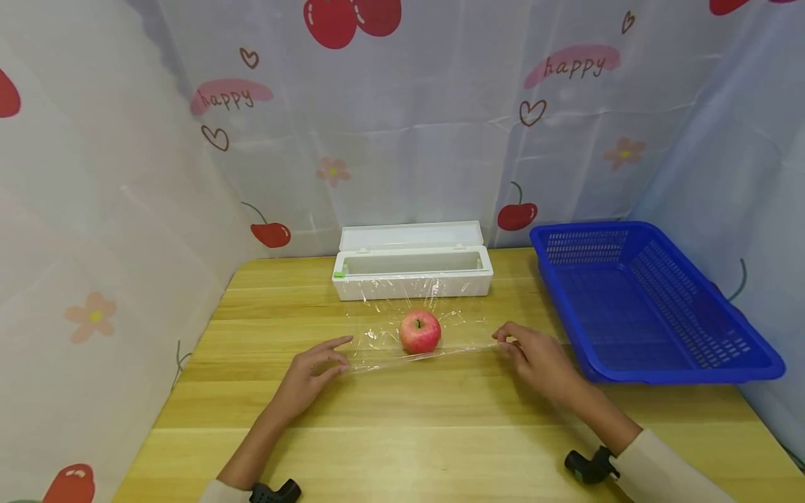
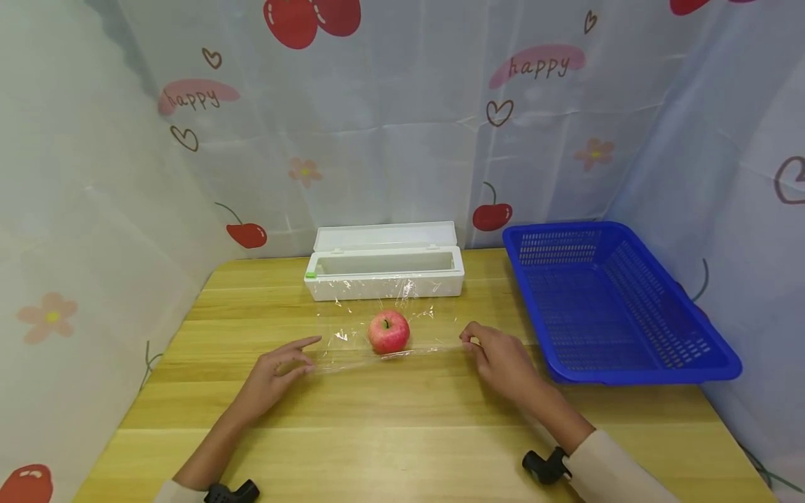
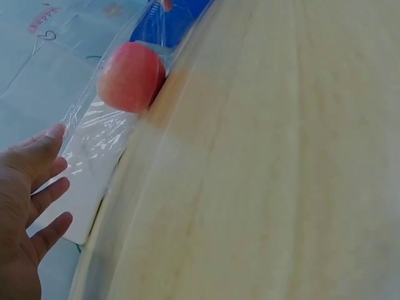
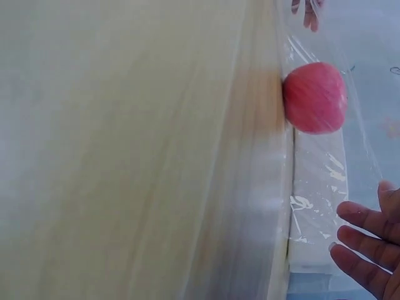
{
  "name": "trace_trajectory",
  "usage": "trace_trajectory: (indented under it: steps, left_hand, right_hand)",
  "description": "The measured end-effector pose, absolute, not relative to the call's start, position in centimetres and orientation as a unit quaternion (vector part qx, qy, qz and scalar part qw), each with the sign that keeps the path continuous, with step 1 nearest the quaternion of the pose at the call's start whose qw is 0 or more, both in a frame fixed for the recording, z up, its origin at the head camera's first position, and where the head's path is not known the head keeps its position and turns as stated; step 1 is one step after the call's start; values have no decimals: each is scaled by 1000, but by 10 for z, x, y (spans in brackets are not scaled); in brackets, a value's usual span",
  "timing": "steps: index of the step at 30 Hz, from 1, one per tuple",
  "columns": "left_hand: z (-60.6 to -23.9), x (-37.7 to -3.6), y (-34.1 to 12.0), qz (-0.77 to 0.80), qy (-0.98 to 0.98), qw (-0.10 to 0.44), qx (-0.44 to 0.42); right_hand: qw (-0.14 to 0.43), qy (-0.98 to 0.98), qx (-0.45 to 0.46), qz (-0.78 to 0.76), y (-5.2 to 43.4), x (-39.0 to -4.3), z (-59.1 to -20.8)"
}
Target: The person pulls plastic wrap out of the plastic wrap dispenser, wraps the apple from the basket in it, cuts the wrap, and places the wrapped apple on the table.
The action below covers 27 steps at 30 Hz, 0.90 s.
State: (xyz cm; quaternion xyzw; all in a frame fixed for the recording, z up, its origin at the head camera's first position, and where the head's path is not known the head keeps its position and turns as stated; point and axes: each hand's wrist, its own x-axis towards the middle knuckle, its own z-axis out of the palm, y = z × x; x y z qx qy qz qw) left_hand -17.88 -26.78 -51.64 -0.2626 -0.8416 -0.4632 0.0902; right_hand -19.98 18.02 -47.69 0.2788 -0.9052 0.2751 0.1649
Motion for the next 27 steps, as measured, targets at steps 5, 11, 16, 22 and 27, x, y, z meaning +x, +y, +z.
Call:
trace_trajectory:
  steps: [5, 11, 16, 22, 27]
  left_hand:
    - [-512, -187, -267, -471, -842, 94, -247]
    - [-515, -196, -266, -500, -834, 81, -219]
    - [-513, -203, -264, -536, -817, 70, -199]
    - [-510, -210, -260, -556, -812, 57, -172]
    - [-508, -214, -257, -565, -809, 56, -154]
  right_hand:
    - [153, -912, 255, 282, 178, -206, -475]
    - [148, -915, 235, 292, 177, -213, -478]
    - [153, -915, 225, 300, 176, -218, -480]
    - [148, -917, 203, 309, 174, -224, -481]
    - [129, -917, 188, 328, 172, -228, -483]
